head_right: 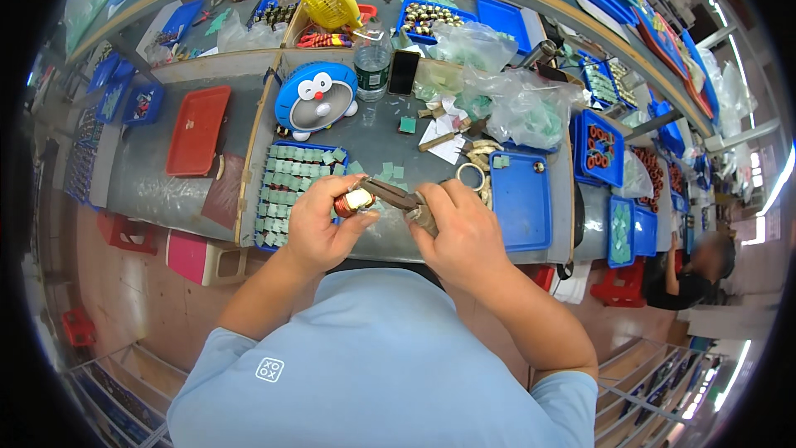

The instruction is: Assembling and finishing electronic induction components using hand tools.

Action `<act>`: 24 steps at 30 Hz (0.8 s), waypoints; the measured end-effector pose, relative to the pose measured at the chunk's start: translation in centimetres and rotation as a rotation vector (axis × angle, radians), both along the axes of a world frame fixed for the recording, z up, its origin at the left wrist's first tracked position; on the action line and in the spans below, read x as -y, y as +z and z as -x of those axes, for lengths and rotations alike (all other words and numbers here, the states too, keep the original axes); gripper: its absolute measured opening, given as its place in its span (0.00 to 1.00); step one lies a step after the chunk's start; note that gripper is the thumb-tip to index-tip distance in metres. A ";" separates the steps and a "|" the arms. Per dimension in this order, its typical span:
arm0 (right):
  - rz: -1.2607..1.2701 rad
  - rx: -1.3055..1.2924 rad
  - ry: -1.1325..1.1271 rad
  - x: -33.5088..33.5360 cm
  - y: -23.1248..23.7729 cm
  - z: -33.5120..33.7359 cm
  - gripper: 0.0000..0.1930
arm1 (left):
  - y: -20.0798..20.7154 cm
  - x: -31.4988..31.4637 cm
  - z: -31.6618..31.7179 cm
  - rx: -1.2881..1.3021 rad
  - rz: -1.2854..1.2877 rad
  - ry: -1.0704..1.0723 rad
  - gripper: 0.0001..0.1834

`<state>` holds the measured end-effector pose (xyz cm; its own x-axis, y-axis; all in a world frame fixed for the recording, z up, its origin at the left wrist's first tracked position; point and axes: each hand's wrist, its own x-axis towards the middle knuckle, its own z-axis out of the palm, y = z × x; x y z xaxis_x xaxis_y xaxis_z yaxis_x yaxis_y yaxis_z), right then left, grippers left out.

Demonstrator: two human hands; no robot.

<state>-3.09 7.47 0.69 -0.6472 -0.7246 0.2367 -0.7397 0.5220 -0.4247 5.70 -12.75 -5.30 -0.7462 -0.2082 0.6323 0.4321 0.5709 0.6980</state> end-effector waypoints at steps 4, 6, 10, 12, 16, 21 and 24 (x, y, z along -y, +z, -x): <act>-0.040 -0.154 -0.075 0.0 -1.0 0.5 0.17 | 0.1 -0.7 0.9 -0.056 0.085 0.064 0.22; -0.083 -0.293 -0.061 -0.2 -1.5 2.0 0.16 | 0.0 -1.2 1.5 -0.079 0.127 0.146 0.20; -0.117 -0.129 0.004 -2.1 -0.7 3.2 0.16 | -0.3 -1.5 2.0 -0.037 0.132 0.074 0.19; -0.244 0.081 0.046 -3.0 0.4 3.6 0.15 | -0.1 -1.4 2.4 -0.087 0.197 -0.009 0.17; -0.196 0.015 0.006 -3.3 -0.4 2.9 0.15 | -0.5 -1.2 2.4 -0.011 0.196 -0.052 0.20; 0.055 0.023 -0.075 -4.6 -0.9 2.7 0.22 | -0.8 -1.9 1.4 0.410 -0.827 -0.576 0.24; 0.086 0.023 0.013 -5.3 -1.5 3.2 0.24 | -1.2 -2.0 1.5 0.381 -0.888 -0.720 0.23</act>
<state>-6.32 12.73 -0.77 -0.6439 -0.7106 0.2836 -0.7356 0.4732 -0.4847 4.23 -10.79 -6.50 -0.9777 0.0818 0.1933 0.1349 -0.4611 0.8771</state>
